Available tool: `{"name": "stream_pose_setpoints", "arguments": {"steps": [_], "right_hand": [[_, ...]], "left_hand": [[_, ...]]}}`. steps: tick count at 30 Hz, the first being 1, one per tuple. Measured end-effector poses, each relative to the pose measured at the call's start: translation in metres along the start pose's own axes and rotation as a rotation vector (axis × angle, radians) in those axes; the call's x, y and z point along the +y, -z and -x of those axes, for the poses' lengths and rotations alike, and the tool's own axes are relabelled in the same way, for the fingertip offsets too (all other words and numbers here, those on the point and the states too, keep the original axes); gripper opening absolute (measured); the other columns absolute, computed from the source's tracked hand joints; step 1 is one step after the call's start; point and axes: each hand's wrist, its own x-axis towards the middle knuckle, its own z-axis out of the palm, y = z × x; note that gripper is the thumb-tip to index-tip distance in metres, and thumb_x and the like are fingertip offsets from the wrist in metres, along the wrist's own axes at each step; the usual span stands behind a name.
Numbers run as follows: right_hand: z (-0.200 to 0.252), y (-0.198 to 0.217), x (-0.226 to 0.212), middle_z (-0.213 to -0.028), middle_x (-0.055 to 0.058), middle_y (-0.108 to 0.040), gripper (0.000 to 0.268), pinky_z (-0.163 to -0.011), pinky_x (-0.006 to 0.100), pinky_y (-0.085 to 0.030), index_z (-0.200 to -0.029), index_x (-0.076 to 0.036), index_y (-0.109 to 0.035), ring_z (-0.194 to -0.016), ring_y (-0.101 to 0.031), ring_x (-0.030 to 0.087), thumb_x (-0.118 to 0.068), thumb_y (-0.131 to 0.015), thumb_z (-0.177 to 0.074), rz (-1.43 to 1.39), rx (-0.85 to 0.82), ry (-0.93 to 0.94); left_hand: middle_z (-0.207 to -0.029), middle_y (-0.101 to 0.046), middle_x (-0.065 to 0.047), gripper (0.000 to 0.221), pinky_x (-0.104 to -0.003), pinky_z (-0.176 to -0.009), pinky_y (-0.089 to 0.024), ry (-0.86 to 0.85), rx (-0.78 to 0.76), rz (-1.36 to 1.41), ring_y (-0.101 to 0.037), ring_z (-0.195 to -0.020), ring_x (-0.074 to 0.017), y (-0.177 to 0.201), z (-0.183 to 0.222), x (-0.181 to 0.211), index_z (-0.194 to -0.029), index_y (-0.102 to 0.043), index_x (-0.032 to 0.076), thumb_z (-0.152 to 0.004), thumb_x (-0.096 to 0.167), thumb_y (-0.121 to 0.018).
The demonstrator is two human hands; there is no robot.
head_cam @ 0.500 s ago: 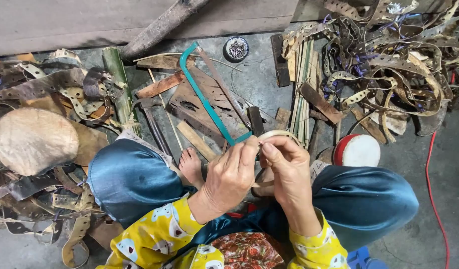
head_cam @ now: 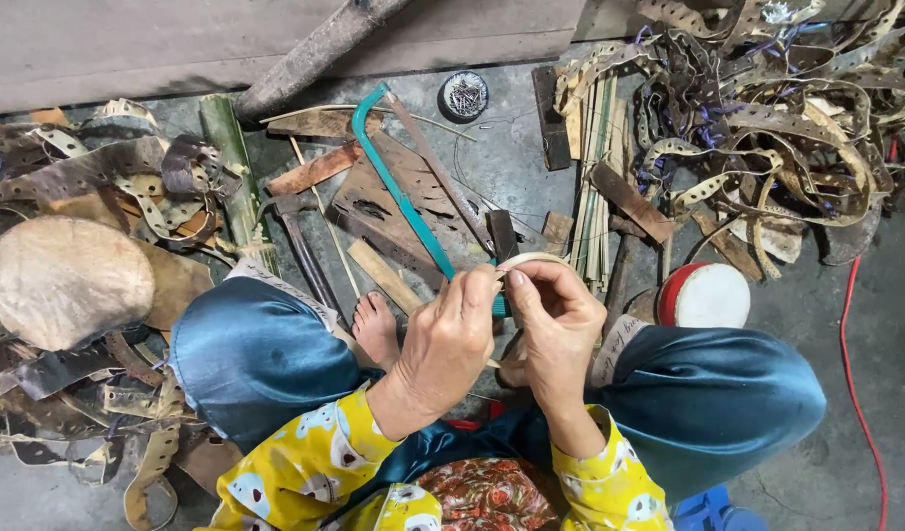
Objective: Assembling a circular instrument component by weaving and wrapping thin wooden strips around a frame.
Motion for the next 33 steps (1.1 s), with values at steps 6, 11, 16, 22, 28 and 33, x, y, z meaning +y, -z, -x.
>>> {"name": "stream_pose_setpoints", "arguments": {"steps": [6, 11, 16, 22, 28, 33], "right_hand": [[-0.002, -0.002, 0.014, -0.076, 0.008, -0.068, 0.002, -0.062, 0.026, -0.055, -0.089, 0.001, -0.075, -0.069, -0.060, 0.010, 0.000, -0.076, -0.091, 0.000, 0.017, -0.015], [0.001, -0.001, 0.025, -0.072, 0.005, -0.064, 0.008, -0.058, 0.022, -0.051, -0.088, 0.001, -0.076, -0.066, -0.057, 0.007, -0.006, -0.080, -0.088, -0.100, 0.059, -0.153], [0.000, -0.001, 0.032, -0.071, 0.003, -0.064, 0.011, -0.056, 0.020, -0.049, -0.088, 0.000, -0.075, -0.064, -0.055, 0.006, -0.010, -0.080, -0.087, -0.197, 0.067, -0.243], [-0.002, 0.007, 0.034, -0.071, 0.008, -0.067, 0.014, -0.060, 0.021, -0.051, -0.088, 0.003, -0.074, -0.064, -0.060, 0.009, -0.008, -0.082, -0.085, -0.239, 0.029, -0.291], [-0.002, 0.015, 0.029, -0.078, 0.010, -0.072, 0.012, -0.067, 0.022, -0.052, -0.090, 0.002, -0.075, -0.072, -0.064, 0.010, -0.007, -0.081, -0.085, -0.258, 0.013, -0.276], [-0.002, 0.025, 0.016, -0.076, 0.012, -0.065, 0.012, -0.080, 0.030, -0.056, -0.087, 0.005, -0.072, -0.077, -0.064, 0.015, -0.004, -0.081, -0.085, -0.292, -0.052, -0.066]], "left_hand": [[-0.074, -0.058, -0.008, 0.011, -0.031, -0.052, -0.057, 0.091, -0.034, 0.195, -0.068, -0.058, -0.0250, 0.000, 0.001, -0.004, -0.108, -0.058, 0.000, -0.101, 0.009, -0.061], [-0.076, -0.060, -0.007, 0.010, -0.029, -0.053, -0.056, 0.121, -0.001, 0.307, -0.069, -0.060, -0.0258, -0.006, 0.005, -0.005, -0.109, -0.061, 0.004, -0.102, 0.011, -0.060], [-0.077, -0.062, -0.007, 0.009, -0.030, -0.055, -0.056, 0.145, 0.031, 0.385, -0.070, -0.063, -0.0270, -0.005, 0.006, -0.007, -0.109, -0.062, 0.006, -0.102, 0.012, -0.061], [-0.073, -0.070, -0.013, 0.009, -0.038, -0.054, -0.058, 0.304, -0.045, 0.807, -0.073, -0.066, -0.0348, 0.009, -0.004, -0.009, -0.106, -0.065, 0.007, -0.102, 0.010, -0.058], [-0.070, -0.070, -0.015, 0.015, -0.035, -0.055, -0.056, 0.491, -0.127, 1.148, -0.067, -0.062, -0.0174, 0.004, 0.008, -0.011, -0.110, -0.067, 0.001, -0.102, 0.011, -0.059], [-0.072, -0.068, -0.014, 0.025, -0.029, -0.062, -0.055, 0.556, -0.256, 1.601, -0.060, -0.064, -0.0131, -0.010, 0.021, -0.016, -0.120, -0.065, -0.006, -0.103, 0.011, -0.057]]}}
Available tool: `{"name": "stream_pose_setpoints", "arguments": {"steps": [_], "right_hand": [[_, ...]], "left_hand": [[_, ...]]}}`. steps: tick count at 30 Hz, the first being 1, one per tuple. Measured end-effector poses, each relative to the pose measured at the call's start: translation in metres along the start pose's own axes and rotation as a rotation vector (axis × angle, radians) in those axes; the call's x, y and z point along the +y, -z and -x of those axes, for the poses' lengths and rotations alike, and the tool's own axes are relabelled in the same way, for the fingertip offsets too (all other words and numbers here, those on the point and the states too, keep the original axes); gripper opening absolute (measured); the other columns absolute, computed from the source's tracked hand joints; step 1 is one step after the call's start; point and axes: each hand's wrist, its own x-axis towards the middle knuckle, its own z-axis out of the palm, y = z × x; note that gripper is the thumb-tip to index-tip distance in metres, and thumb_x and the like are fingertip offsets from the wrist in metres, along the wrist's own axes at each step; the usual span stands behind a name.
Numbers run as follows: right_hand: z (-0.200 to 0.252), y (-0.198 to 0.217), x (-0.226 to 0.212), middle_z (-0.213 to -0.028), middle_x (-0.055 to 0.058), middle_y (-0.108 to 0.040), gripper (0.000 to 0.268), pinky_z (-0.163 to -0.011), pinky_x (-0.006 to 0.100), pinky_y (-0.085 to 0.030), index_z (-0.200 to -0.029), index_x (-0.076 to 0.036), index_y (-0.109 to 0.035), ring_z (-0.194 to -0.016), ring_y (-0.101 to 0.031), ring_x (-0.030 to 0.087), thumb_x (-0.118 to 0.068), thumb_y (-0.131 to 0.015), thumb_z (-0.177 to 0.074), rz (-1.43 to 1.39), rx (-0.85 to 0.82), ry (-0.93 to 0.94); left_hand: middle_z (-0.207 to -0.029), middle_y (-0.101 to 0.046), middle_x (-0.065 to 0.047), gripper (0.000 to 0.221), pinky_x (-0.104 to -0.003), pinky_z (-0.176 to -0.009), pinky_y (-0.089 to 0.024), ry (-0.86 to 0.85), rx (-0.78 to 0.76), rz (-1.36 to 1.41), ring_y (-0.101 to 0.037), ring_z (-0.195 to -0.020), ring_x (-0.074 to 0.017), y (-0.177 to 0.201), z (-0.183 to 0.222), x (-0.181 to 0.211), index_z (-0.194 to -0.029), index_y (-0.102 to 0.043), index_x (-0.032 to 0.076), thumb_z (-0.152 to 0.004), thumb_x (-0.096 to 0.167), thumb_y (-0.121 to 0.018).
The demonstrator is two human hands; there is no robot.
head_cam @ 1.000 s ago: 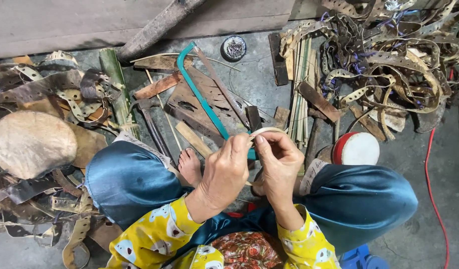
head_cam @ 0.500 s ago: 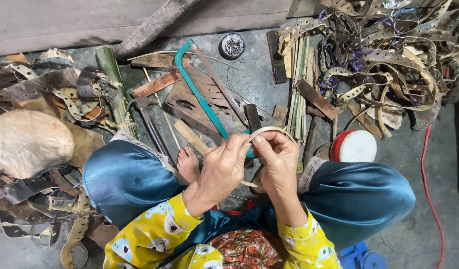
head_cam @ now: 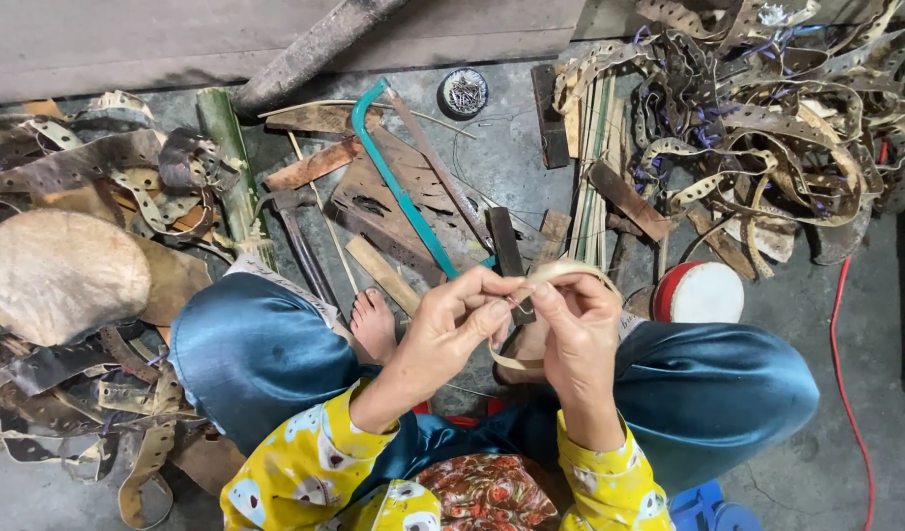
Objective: Assembling a circular instrument component by weaving and wrapping thin wooden strips around a frame.
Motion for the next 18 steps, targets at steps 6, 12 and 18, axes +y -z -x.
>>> {"name": "stream_pose_setpoints", "arguments": {"steps": [6, 12, 18], "right_hand": [[0.012, 0.009, 0.004, -0.102, 0.010, -0.062, 0.008, -0.091, 0.027, -0.046, -0.091, -0.002, -0.068, -0.099, -0.056, 0.018, 0.000, -0.072, -0.085, -0.153, -0.141, 0.030], [0.016, 0.011, 0.016, -0.101, 0.008, -0.062, 0.010, -0.103, 0.034, -0.047, -0.092, -0.005, -0.068, -0.104, -0.058, 0.020, -0.010, -0.075, -0.088, -0.211, -0.140, 0.041], [0.016, 0.004, 0.005, -0.092, 0.004, -0.061, 0.009, -0.111, 0.037, -0.046, -0.090, -0.007, -0.066, -0.092, -0.054, 0.014, -0.012, -0.074, -0.090, -0.195, -0.135, 0.091]], "left_hand": [[-0.083, -0.056, -0.003, 0.013, -0.021, -0.064, -0.037, 0.257, 0.086, 0.213, -0.046, -0.071, -0.0088, -0.022, 0.018, 0.026, -0.112, -0.061, -0.001, -0.101, 0.005, -0.054], [-0.092, -0.063, -0.008, 0.024, -0.025, -0.065, -0.057, 0.125, 0.206, 0.014, -0.058, -0.074, -0.0109, -0.047, 0.029, 0.023, -0.119, -0.052, -0.002, -0.103, 0.017, -0.052], [-0.100, -0.065, -0.013, 0.034, -0.030, -0.060, -0.055, -0.474, 0.325, -0.825, -0.064, -0.070, -0.0210, -0.058, 0.020, 0.028, -0.118, -0.061, -0.003, -0.088, -0.008, -0.074]]}}
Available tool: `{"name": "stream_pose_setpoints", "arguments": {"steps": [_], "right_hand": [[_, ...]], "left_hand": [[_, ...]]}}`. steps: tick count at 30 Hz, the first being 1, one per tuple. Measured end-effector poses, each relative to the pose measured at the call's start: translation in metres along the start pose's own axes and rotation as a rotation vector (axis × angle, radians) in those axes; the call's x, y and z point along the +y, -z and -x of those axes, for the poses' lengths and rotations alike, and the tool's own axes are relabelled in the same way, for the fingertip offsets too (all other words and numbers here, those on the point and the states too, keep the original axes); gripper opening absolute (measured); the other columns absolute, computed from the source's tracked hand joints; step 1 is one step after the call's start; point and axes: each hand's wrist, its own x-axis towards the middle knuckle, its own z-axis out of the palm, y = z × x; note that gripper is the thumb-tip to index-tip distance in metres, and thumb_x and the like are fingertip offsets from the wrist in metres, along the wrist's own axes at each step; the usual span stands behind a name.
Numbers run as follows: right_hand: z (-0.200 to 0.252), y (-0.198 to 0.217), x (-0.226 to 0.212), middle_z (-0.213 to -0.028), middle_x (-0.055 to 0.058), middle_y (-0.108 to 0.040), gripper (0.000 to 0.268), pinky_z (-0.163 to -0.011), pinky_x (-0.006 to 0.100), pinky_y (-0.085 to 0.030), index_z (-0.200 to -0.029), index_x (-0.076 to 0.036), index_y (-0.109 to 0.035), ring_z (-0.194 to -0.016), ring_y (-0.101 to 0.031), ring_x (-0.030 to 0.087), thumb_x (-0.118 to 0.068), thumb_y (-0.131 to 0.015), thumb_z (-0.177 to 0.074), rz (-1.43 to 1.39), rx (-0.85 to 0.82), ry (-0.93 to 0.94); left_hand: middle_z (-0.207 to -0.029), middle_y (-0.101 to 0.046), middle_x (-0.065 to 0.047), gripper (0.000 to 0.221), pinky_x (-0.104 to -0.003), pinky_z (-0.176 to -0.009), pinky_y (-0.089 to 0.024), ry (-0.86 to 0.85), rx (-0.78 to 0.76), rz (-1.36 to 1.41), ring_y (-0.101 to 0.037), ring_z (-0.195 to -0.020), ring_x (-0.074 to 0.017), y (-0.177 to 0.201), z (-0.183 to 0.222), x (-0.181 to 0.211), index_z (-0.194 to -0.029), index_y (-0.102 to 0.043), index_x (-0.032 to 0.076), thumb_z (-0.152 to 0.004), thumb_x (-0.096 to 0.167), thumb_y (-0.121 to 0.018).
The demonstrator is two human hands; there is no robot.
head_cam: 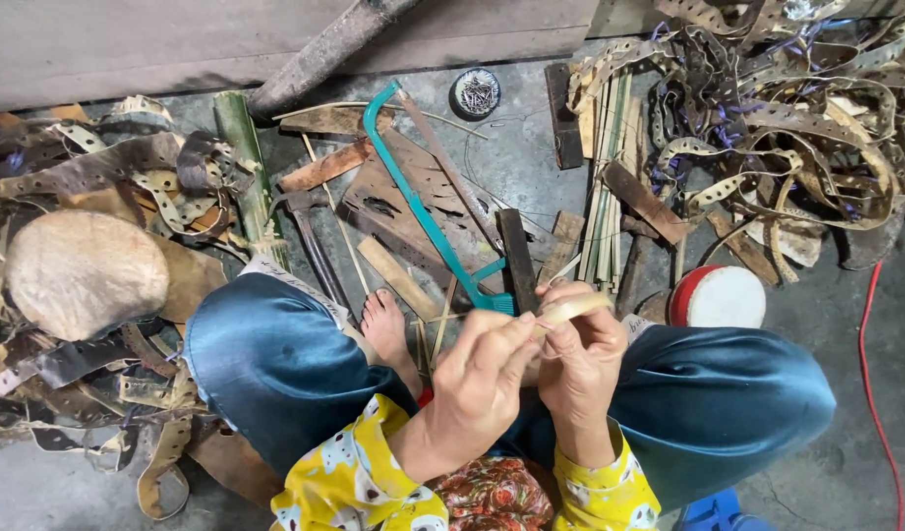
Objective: Assembling a circular instrument component by weaving and wrapping thin wooden strips around a frame.
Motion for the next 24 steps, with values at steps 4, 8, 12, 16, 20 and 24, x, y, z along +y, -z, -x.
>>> {"name": "stream_pose_setpoints", "arguments": {"steps": [4, 8, 12, 16, 20, 24], "right_hand": [[0.007, 0.002, 0.008, -0.104, 0.010, -0.062, 0.004, -0.103, 0.034, -0.047, -0.094, -0.004, -0.066, -0.110, -0.059, 0.023, -0.003, -0.068, -0.091, -0.043, 0.071, -0.083], [0.007, -0.003, 0.017, -0.106, 0.006, -0.065, 0.006, -0.074, 0.021, -0.041, -0.098, 0.001, -0.070, -0.081, -0.051, 0.010, 0.000, -0.067, -0.093, -0.161, 0.196, -0.229], [0.005, -0.016, 0.033, -0.091, 0.006, -0.070, 0.009, -0.085, 0.030, -0.054, -0.095, -0.002, -0.075, -0.087, -0.062, 0.011, -0.010, -0.074, -0.091, 0.245, 0.374, -0.175], [-0.007, -0.006, 0.062, -0.087, 0.008, -0.071, 0.009, -0.082, 0.032, -0.053, -0.094, 0.000, -0.075, -0.083, -0.059, 0.013, -0.009, -0.074, -0.092, 0.355, 0.375, -0.192], [-0.018, 0.009, 0.096, -0.077, 0.001, -0.073, 0.008, -0.075, 0.026, -0.051, -0.092, -0.011, -0.080, -0.074, -0.063, 0.010, -0.017, -0.076, -0.089, 0.638, 0.426, -0.312], [-0.022, 0.030, 0.124, -0.070, -0.006, -0.075, 0.008, -0.071, 0.022, -0.048, -0.086, -0.025, -0.081, -0.070, -0.068, 0.006, -0.031, -0.076, -0.088, 0.855, 0.380, -0.382]], "left_hand": [[-0.101, -0.068, -0.017, 0.037, -0.035, -0.063, -0.056, -0.141, -0.076, -0.241, -0.067, -0.073, -0.0265, -0.002, 0.001, -0.010, -0.125, -0.059, -0.008, -0.090, -0.008, -0.072], [-0.104, -0.066, -0.016, 0.035, -0.038, -0.073, -0.055, -0.032, -0.032, -0.279, -0.065, -0.082, -0.0285, -0.013, -0.011, -0.016, -0.117, -0.061, -0.005, -0.083, -0.008, -0.066], [-0.088, -0.057, -0.012, 0.013, -0.038, -0.073, -0.054, 0.041, 0.015, -0.165, -0.061, -0.079, -0.0350, -0.026, -0.008, -0.037, -0.109, -0.063, -0.002, -0.102, -0.002, -0.052], [-0.087, -0.061, -0.015, 0.013, -0.043, -0.072, -0.054, 0.102, 0.030, -0.144, -0.064, -0.080, -0.0388, -0.037, -0.005, -0.064, -0.107, -0.061, 0.000, -0.106, 0.004, -0.048], [-0.092, -0.065, -0.028, 0.020, -0.058, -0.076, -0.051, 0.412, -0.098, 0.003, -0.066, -0.087, -0.0513, -0.048, 0.002, -0.094, -0.112, -0.058, 0.002, -0.106, 0.016, -0.045], [-0.098, -0.065, -0.032, 0.026, -0.062, -0.081, -0.049, 0.516, -0.115, 0.090, -0.064, -0.096, -0.0577, -0.052, 0.005, -0.108, -0.116, -0.056, 0.003, -0.106, 0.026, -0.048]]}}
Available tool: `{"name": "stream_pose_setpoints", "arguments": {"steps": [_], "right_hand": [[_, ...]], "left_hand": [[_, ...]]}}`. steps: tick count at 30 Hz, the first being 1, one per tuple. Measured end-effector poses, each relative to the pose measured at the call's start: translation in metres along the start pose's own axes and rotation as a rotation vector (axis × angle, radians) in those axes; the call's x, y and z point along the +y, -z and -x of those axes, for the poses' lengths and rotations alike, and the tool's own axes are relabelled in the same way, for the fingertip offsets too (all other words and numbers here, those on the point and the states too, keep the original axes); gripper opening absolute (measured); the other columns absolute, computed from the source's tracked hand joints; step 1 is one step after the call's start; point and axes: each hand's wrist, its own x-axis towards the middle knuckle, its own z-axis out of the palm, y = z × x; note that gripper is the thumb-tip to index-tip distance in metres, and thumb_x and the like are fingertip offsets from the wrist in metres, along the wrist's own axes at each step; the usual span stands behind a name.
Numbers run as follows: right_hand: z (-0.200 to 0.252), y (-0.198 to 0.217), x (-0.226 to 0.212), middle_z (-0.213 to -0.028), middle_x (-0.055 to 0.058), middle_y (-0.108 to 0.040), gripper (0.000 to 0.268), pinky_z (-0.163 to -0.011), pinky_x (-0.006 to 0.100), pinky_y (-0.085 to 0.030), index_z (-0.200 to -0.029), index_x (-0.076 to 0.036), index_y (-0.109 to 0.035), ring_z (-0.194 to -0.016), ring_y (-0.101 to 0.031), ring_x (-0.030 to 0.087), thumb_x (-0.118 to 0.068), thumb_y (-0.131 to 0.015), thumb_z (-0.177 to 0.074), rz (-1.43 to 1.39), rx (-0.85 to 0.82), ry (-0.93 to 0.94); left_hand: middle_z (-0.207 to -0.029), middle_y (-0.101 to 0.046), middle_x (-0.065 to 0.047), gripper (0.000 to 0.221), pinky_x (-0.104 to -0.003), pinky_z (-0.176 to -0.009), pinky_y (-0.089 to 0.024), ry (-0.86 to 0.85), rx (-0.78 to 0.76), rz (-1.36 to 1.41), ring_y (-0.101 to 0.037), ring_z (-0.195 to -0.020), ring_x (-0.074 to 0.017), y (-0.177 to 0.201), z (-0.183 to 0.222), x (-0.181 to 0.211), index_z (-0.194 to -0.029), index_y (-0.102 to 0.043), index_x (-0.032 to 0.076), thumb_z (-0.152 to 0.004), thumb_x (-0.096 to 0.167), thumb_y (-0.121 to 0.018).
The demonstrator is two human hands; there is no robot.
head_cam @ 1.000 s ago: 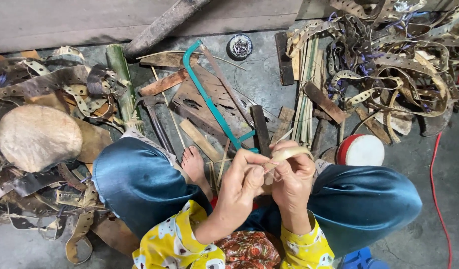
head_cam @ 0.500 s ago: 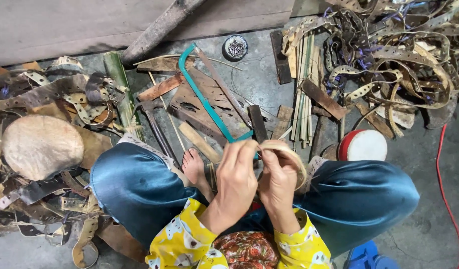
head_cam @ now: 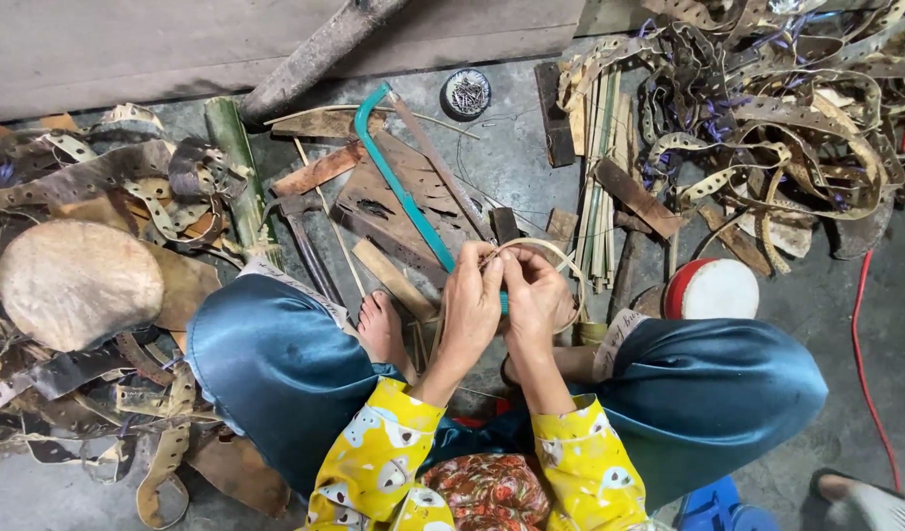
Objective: Assembling a circular instrument component by weaving and wrapping thin wooden strips around a frame.
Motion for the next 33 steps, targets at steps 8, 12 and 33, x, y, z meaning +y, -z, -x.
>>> {"name": "stream_pose_setpoints", "arguments": {"steps": [8, 12, 33], "right_hand": [[0.010, 0.005, -0.014, -0.074, -0.001, -0.073, 0.003, -0.070, 0.024, -0.053, -0.089, -0.013, -0.080, -0.071, -0.062, 0.006, -0.015, -0.077, -0.089, -0.235, -0.018, 0.077], [0.017, 0.017, -0.032, -0.074, 0.003, -0.075, 0.006, -0.069, 0.027, -0.056, -0.090, -0.012, -0.080, -0.070, -0.065, 0.008, -0.018, -0.079, -0.091, -0.137, 0.009, 0.177], [0.105, 0.102, -0.124, -0.169, 0.022, -0.022, 0.081, -0.126, 0.047, -0.020, -0.159, 0.002, -0.016, -0.157, -0.022, 0.035, 0.007, -0.050, -0.086, -0.594, -0.591, 0.207]], "left_hand": [[-0.096, -0.067, -0.016, 0.015, -0.047, -0.079, -0.058, -0.179, 0.142, -0.106, -0.071, -0.091, -0.0417, -0.006, 0.000, -0.010, -0.110, -0.059, 0.009, -0.105, 0.023, -0.055], [-0.089, -0.061, -0.005, 0.010, -0.040, -0.072, -0.058, -0.352, 0.204, -0.329, -0.070, -0.083, -0.0313, -0.005, -0.003, -0.013, -0.106, -0.060, 0.015, -0.106, 0.022, -0.053], [-0.089, -0.066, -0.010, 0.005, -0.036, -0.063, -0.051, -0.375, 0.154, -0.160, -0.063, -0.068, -0.0265, 0.022, 0.009, 0.050, -0.099, -0.061, 0.002, -0.095, 0.002, -0.060]]}}
